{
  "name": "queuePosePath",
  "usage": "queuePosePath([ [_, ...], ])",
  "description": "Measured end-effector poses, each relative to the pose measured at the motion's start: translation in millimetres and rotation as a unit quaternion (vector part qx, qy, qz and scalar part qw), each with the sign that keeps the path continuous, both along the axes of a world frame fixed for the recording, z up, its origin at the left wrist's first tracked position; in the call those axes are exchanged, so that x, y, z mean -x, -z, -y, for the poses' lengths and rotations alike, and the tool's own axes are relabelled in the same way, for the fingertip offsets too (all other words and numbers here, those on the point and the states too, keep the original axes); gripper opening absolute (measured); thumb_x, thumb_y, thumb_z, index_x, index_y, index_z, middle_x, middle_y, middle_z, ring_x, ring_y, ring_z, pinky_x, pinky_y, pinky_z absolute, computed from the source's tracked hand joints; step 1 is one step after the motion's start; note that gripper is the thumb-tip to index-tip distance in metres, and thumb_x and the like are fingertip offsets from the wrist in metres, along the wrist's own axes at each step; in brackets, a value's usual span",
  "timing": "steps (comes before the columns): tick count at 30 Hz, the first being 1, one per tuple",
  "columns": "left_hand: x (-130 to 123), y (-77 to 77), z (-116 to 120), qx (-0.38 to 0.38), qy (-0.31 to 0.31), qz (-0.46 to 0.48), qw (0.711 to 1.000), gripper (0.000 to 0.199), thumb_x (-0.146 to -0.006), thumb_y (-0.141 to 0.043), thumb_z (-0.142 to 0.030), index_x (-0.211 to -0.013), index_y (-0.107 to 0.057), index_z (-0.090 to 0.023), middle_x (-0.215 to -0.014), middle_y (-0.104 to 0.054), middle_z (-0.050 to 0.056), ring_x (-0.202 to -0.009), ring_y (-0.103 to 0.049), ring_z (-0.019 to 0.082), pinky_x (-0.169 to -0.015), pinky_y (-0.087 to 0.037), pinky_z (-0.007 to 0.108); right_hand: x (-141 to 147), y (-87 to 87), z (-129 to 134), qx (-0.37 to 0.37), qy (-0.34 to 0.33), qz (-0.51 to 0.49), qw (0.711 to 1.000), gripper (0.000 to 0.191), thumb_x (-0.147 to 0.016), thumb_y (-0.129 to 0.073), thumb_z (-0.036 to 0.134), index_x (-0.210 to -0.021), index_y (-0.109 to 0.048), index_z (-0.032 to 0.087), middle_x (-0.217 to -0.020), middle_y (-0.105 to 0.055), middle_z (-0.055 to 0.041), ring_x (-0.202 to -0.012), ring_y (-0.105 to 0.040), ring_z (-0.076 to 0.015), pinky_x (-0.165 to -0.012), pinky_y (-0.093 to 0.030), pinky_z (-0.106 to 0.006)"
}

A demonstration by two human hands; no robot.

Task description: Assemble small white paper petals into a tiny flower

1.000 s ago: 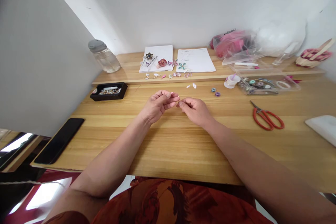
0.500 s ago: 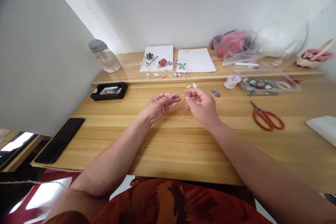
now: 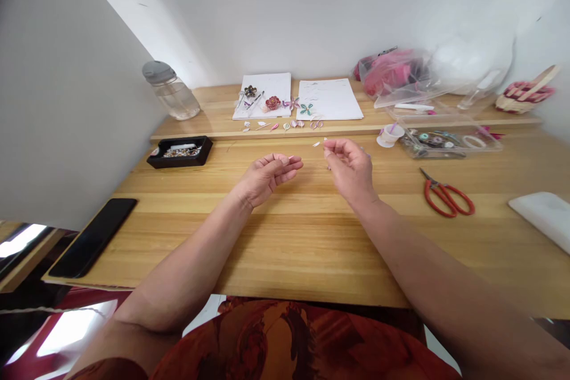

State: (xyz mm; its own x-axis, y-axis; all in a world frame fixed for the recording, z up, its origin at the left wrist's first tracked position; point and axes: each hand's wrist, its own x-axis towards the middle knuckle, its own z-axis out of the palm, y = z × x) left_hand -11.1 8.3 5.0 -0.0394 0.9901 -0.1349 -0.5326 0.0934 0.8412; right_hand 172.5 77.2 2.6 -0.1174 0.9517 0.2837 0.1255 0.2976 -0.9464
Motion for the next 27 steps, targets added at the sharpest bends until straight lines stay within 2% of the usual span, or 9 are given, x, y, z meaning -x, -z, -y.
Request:
queuePosePath([
  [2,0,-0.4,0,-0.003,-0.003,0.003,1.000,0.019,-0.076,-0.079,-0.024,-0.082,-0.065,-0.014,-0.108,-0.074,0.010,-0.105,-0.070,0.019,-0.098,-0.053,0.035,-2,1.1,-6,0.002,0.021,-0.017,1.000,0.021,-0.079,-0.068,0.037,-0.096,-0.066,0.025,-0.101,-0.070,-0.0073,-0.090,-0.066,-0.0228,-0.070,-0.056,-0.035],
  [5,1,-1.9,0,-0.009,-0.007,0.011,1.000,0.019,-0.075,-0.080,-0.023,-0.081,-0.064,-0.014,-0.107,-0.074,0.010,-0.105,-0.070,0.020,-0.097,-0.053,0.033,-5,5.2,-16,0.001,0.038,-0.016,0.999,0.017,-0.078,-0.065,0.030,-0.093,-0.066,0.024,-0.098,-0.070,-0.0067,-0.089,-0.066,-0.0217,-0.074,-0.056,-0.035],
  [9,1,-5.8,0,-0.022,-0.012,0.017,1.000,0.022,-0.074,-0.080,-0.024,-0.080,-0.062,-0.014,-0.106,-0.074,0.009,-0.106,-0.070,0.020,-0.097,-0.052,0.034,-8,14.0,-21,-0.020,0.021,0.088,0.996,0.022,-0.075,-0.063,0.021,-0.097,-0.066,0.022,-0.100,-0.072,-0.0078,-0.090,-0.067,-0.0229,-0.083,-0.056,-0.041],
  [13,1,-9.7,2,-0.043,-0.012,0.021,0.999,0.022,-0.075,-0.079,-0.024,-0.079,-0.060,-0.014,-0.106,-0.074,0.008,-0.106,-0.070,0.020,-0.096,-0.053,0.031,-9,21.6,-20,-0.056,-0.022,0.207,0.977,0.036,-0.071,-0.063,0.012,-0.105,-0.067,0.019,-0.107,-0.073,-0.0101,-0.095,-0.068,-0.0243,-0.094,-0.052,-0.046],
  [20,4,-16.1,4,-0.078,-0.029,0.026,0.996,0.021,-0.078,-0.077,-0.027,-0.080,-0.059,-0.016,-0.110,-0.074,0.008,-0.111,-0.068,0.021,-0.095,-0.053,0.029,-12,26.9,-24,-0.071,-0.031,0.298,0.951,0.039,-0.071,-0.056,0.004,-0.105,-0.070,0.017,-0.098,-0.075,-0.0095,-0.089,-0.069,-0.0236,-0.087,-0.053,-0.043],
  [27,9,-20.1,4,-0.101,-0.071,0.031,0.992,0.021,-0.079,-0.076,-0.030,-0.082,-0.060,-0.017,-0.114,-0.073,0.008,-0.121,-0.064,0.025,-0.102,-0.050,0.033,-13,28.8,-25,-0.100,0.003,0.351,0.931,0.038,-0.073,-0.057,0.005,-0.105,-0.071,0.021,-0.094,-0.076,-0.0049,-0.089,-0.068,-0.0231,-0.085,-0.050,-0.040],
])
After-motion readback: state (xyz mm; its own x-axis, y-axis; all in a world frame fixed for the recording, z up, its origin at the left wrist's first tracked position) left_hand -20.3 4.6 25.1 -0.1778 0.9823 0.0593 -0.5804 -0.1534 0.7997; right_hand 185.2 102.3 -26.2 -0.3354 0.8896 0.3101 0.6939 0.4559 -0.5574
